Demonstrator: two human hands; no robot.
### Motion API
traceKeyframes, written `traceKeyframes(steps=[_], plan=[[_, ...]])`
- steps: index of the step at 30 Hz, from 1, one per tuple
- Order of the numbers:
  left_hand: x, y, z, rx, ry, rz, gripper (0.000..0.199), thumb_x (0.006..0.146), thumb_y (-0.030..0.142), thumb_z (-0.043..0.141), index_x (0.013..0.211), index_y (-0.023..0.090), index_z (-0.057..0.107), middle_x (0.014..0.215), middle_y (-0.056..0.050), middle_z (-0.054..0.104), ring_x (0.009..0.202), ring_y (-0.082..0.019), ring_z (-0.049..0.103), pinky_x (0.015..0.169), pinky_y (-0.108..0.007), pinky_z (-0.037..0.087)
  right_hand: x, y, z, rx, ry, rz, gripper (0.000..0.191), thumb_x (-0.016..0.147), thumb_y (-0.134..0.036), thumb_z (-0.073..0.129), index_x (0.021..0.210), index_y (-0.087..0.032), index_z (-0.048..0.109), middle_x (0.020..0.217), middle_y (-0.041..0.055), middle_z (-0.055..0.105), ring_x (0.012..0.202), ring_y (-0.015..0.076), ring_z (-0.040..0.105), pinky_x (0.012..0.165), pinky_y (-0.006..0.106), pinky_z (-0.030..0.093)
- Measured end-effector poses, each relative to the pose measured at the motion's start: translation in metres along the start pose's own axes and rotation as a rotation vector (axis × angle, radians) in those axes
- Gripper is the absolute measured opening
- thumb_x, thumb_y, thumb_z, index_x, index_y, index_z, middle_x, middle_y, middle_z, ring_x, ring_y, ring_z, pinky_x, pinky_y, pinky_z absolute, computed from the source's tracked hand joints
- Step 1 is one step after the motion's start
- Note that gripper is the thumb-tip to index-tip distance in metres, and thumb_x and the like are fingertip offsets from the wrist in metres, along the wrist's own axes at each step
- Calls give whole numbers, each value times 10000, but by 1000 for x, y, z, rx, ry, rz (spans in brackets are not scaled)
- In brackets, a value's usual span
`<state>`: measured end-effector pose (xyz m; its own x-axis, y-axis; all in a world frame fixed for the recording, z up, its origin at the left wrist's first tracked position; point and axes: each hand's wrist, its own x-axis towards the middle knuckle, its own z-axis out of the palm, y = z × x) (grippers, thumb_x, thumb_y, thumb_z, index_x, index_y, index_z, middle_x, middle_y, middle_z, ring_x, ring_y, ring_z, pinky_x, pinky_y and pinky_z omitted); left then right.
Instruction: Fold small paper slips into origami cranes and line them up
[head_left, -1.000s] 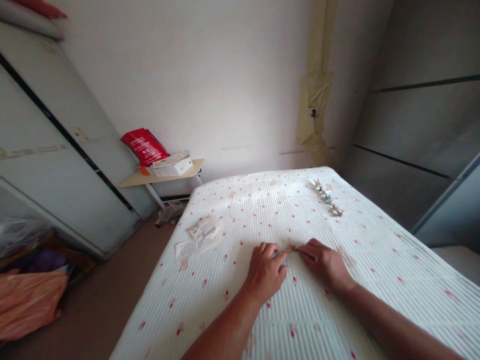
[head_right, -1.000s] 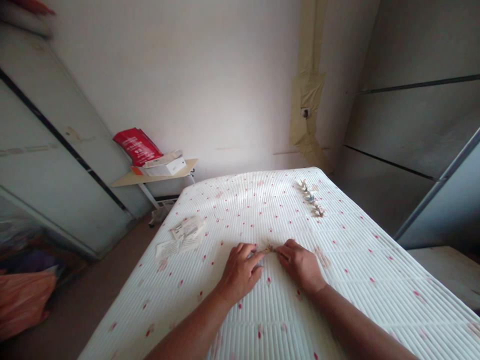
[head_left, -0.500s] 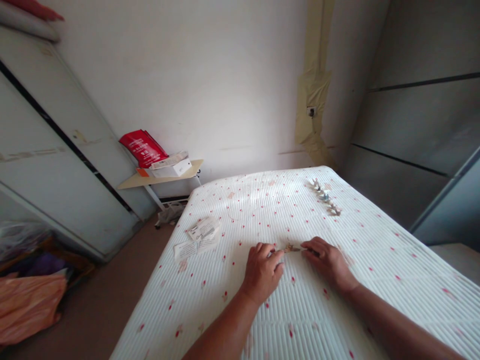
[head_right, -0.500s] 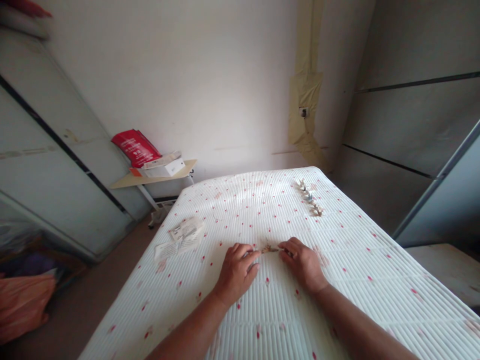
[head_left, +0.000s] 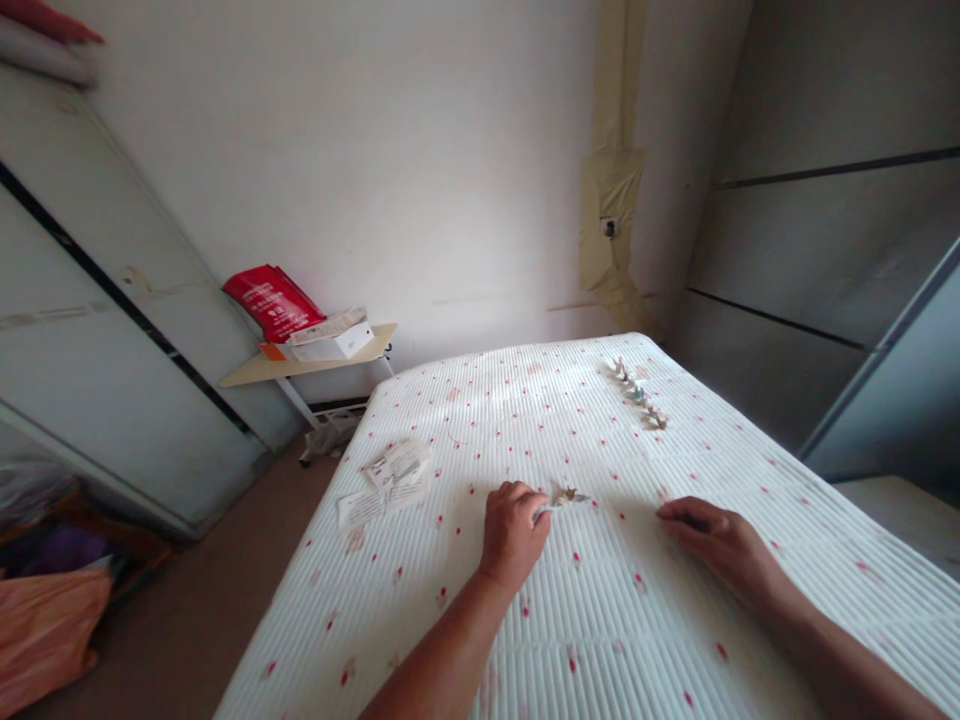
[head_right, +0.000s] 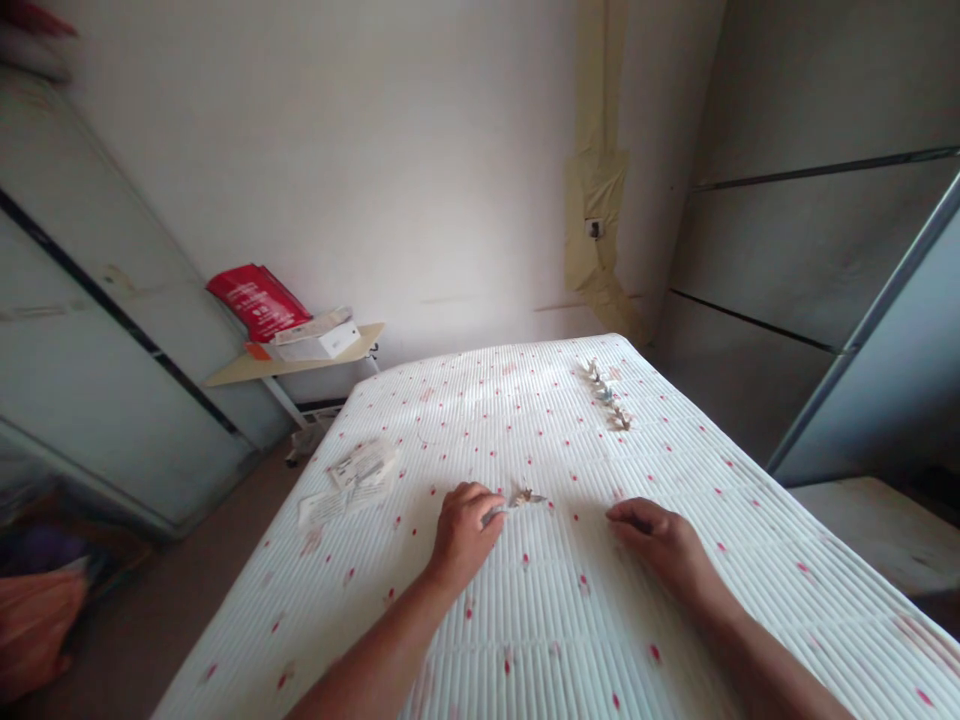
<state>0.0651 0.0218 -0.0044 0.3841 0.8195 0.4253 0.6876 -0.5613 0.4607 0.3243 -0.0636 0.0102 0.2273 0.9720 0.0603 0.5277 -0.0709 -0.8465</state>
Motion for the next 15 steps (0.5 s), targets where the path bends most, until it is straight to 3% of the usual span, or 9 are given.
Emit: traceKeyframes(steps=[6, 15], plan=[[10, 1, 1, -39, -11, -199, 166, 770, 188, 525, 792, 214, 688, 805, -14, 668, 808, -152, 576, 751, -268, 387, -5, -2, 10, -275, -106, -254, 208, 797, -314, 462, 768, -204, 637, 773, 28, 638, 694, 158, 589, 630, 247, 442], [17, 15, 8, 124, -13, -276, 137, 749, 252, 560, 679, 214, 671, 733, -1, 650, 754, -147, 570, 692, -256, 343, -6, -9, 17, -390, -93, -292, 198, 785, -261, 451, 724, -221, 634, 743, 8, 627, 675, 151, 589, 615, 241, 428]])
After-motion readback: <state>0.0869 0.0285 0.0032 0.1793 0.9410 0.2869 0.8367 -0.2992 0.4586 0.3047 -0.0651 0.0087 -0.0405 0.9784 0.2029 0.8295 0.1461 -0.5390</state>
